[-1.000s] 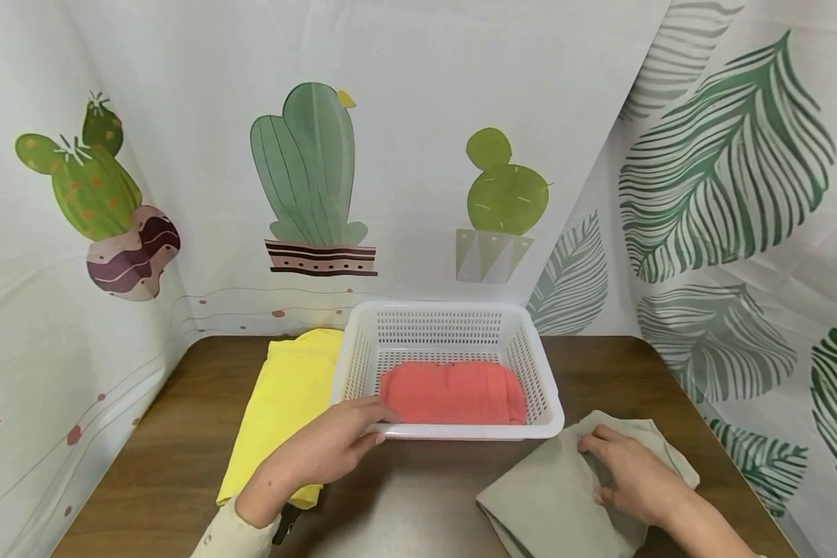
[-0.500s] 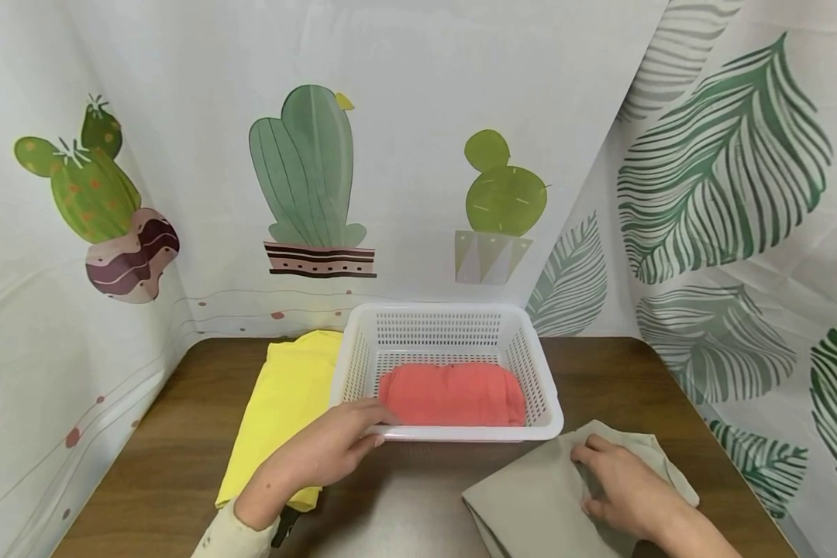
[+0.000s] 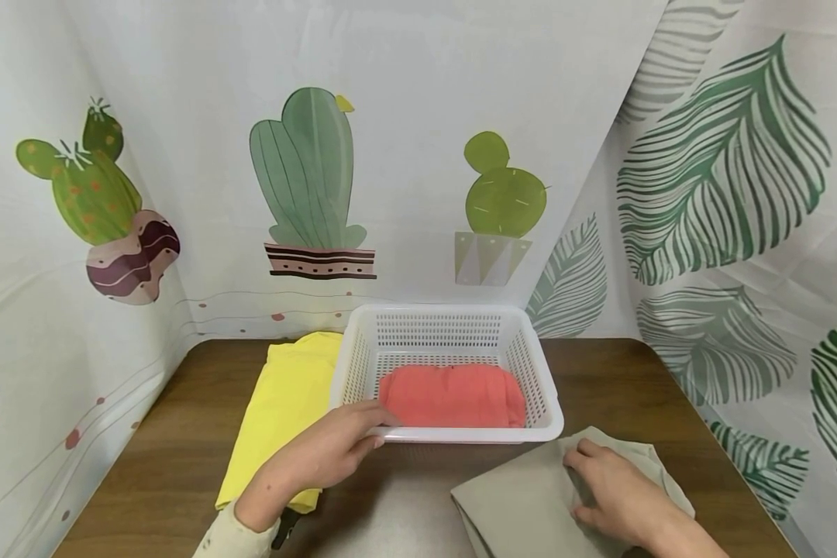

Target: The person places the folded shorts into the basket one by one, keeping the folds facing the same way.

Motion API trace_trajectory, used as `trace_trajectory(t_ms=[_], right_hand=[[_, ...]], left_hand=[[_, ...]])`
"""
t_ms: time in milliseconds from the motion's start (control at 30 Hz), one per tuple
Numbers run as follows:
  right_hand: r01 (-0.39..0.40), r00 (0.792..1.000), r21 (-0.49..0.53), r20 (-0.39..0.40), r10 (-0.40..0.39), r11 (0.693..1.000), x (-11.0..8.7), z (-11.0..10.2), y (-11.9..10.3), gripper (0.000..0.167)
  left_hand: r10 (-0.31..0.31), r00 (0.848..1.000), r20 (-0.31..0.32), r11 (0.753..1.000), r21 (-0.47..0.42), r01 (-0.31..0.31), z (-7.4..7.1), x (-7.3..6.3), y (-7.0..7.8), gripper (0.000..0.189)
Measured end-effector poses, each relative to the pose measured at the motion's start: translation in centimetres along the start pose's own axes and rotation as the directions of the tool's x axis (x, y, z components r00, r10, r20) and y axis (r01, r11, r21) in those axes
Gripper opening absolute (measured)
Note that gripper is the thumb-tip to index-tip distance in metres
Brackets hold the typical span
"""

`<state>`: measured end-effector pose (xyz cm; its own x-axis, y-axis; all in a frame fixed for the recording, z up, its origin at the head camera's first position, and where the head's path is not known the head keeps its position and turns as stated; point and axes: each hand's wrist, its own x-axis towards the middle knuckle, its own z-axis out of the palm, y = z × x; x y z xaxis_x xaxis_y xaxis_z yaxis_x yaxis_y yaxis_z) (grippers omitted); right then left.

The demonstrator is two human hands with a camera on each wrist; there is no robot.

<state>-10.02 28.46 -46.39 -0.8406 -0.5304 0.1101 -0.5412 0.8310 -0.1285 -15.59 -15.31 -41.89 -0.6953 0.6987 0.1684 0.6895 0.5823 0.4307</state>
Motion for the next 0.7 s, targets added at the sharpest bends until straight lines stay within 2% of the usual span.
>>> trace_trajectory(t_ms=[133,267,400,700], right_hand=[[-0.022,1.000,-0.016,0.008,0.022,1.000,0.2,0.0,-0.4,0.054],[-0.080,0.994,-0.011,0.068,0.081,0.997,0.6,-0.1,-0.9,0.054],[-0.107,0.989,-0.009,0.103,0.107,0.994,0.8,-0.3,-1.3,0.054],[-0.101,0.992,-0.033,0.067,0.103,0.994,1.1,0.0,-2.4,0.052]], left_hand=[[-0.001,1.000,-0.001,1.000,-0.003,0.001,0.0,0.0,0.0,0.023],[-0.007,1.000,-0.002,1.000,0.003,0.007,0.0,0.0,0.0,0.023],[-0.009,1.000,-0.003,1.000,0.011,0.009,0.0,0.0,0.1,0.023],[-0.015,1.000,-0.003,1.000,0.018,0.015,-0.1,-0.1,0.1,0.023]])
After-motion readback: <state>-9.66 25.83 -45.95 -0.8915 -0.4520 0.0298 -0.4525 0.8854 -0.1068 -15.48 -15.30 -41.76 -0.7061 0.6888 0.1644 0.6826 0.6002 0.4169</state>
